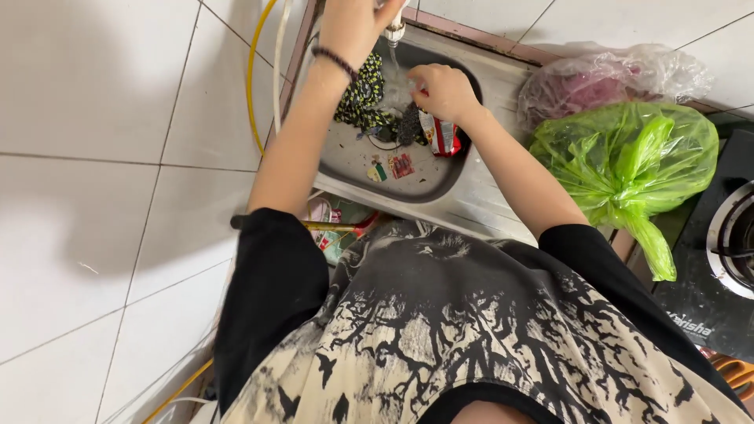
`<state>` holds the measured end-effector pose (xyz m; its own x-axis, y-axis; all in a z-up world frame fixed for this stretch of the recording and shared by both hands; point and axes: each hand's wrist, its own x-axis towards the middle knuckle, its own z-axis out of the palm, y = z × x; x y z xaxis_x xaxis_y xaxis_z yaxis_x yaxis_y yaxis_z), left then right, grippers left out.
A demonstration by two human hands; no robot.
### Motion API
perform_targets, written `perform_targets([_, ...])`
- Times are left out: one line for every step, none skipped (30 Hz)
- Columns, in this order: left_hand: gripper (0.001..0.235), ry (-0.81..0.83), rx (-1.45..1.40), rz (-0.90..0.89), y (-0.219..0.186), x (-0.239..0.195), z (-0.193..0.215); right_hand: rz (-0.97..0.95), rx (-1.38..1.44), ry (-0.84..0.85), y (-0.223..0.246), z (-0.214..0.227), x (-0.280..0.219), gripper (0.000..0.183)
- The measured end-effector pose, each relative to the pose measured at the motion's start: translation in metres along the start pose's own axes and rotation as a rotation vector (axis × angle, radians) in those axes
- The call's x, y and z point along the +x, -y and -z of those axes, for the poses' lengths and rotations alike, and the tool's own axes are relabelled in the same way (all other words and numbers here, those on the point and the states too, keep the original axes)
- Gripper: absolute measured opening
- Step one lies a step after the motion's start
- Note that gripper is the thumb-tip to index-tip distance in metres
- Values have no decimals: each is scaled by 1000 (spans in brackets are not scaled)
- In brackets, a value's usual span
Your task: The person sits on the kitchen floor peeling shrimp by hand, dropping the peeled shrimp and shells into a metal pot. They briefly wash their hands at the sink, put on a plastic glove, and continue picking through shrimp in a basket.
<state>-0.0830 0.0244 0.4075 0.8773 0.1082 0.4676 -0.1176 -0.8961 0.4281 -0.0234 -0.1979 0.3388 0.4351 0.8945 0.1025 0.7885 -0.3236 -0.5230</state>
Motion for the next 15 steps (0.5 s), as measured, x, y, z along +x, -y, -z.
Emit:
perform_targets([23, -199, 56, -37, -16, -13, 7, -66, 56, -19, 5, 1, -5, 29])
perform_targets([23, -397, 113, -79, -32, -25, 14, -132, 111, -38, 10, 2, -10, 26])
perform_targets([23, -393, 117, -73, -19, -52, -11, -131, 117, -32, 8, -9, -17, 26])
perform_targets([30, -357, 190, 109, -7, -80, -35, -211, 155, -28, 5, -19, -23, 30])
perform_targets([42, -321, 259, 284, 6, -102, -61, -291, 187, -31, 1, -25, -28, 34])
perform_targets([42, -323, 259, 282, 13, -128, -78, -290, 186, -33, -7, -45, -36, 34])
perform_targets([51, -172, 215, 427, 19, -150, -97, -248, 87, -37, -18, -61, -43, 52])
perform_targets([63, -19, 168, 568, 25, -171, -117, -206, -12, -40, -29, -77, -51, 71])
perform_targets([63, -22, 166, 568, 23, -180, -123, -204, -15, -41, -36, -87, -56, 71])
perform_targets([81, -59, 524, 427, 20, -190, -129, 16, -235, -207, -42, -97, -62, 94])
perform_targets([99, -98, 879, 281, 17, -202, -135, 239, -449, -370, -48, -108, -69, 119])
perform_targets([99, -97, 880, 285, 23, -212, -147, 242, -448, -368, -37, -101, -70, 119])
perform_targets([95, 120, 642, 416, 33, -218, -158, -18, -237, -76, -27, -93, -68, 105])
perform_targets([92, 326, 396, 546, 42, -224, -169, -276, -22, 214, -17, -85, -65, 93])
perform_targets([92, 326, 399, 552, 40, -224, -167, -271, -20, 217, -30, -100, -66, 93])
